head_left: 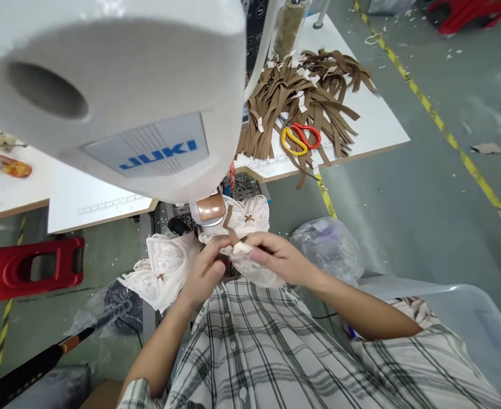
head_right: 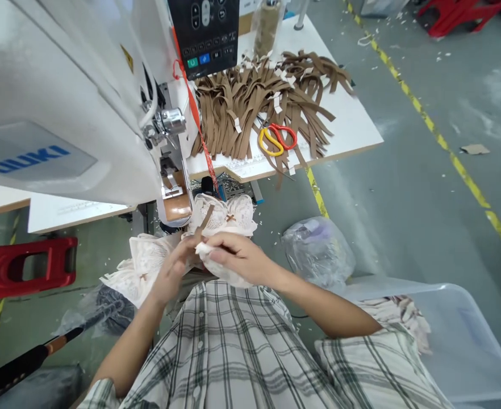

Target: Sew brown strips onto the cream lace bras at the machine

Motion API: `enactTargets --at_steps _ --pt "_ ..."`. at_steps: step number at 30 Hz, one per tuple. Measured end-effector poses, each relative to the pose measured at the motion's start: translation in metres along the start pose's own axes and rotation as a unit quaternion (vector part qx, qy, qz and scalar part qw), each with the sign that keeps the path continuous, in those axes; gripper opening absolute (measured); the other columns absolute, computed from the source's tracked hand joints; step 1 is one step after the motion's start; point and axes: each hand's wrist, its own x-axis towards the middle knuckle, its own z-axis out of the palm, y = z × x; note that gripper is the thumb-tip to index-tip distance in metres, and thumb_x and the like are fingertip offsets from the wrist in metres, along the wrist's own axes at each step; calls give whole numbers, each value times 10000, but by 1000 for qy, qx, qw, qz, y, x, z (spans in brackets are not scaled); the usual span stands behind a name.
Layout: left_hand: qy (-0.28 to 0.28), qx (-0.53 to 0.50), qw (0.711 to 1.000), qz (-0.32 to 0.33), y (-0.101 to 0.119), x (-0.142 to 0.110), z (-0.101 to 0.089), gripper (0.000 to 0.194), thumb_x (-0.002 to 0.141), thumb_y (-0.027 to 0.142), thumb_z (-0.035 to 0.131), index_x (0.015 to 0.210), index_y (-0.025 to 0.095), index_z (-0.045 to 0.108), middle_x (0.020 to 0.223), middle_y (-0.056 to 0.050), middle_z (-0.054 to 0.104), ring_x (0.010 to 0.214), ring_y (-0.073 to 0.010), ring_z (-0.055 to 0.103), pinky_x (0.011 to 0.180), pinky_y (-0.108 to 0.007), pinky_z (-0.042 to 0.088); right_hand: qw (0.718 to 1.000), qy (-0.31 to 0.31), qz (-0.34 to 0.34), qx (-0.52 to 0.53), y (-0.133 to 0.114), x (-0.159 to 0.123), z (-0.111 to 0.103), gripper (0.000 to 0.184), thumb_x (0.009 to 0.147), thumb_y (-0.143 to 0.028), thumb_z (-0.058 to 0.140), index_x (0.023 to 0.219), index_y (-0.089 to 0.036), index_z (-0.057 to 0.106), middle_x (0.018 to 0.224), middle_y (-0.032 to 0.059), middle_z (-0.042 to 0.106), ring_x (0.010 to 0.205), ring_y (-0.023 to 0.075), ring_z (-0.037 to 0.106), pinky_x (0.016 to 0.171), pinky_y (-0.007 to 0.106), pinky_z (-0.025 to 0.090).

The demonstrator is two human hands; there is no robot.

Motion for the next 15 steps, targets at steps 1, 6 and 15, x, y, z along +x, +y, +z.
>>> enactTargets --at_steps 1,6,15 --pt "-2 58 997 46 -12 -6 6 835 828 784 460 1399 178 522 1384 -199 564 1305 -348 532 1086 -515 434 995 78 17 62 3 -4 3 221 913 -477 587 947 -260 615 858 -2 648 749 148 616 695 285 513" --pt "83 285 949 106 -85 -23 46 483 842 494 637 1256 245 640 1314 -181 628 1273 -365 572 1090 -565 422 945 223 91 219 0 -25 13 245 910 -492 558 1084 -332 493 888 -18 648 752 172 657 692 334 554" --pt "187 321 926 66 -99 11 -41 306 929 248 487 1123 201 719 1176 -140 717 1170 -283 632 1010 -479 481 904 415 -71 71 -1 -40 -83 155 879 -358 650 1022 -303 623 926 -12 627 777 136 602 748 296 506"
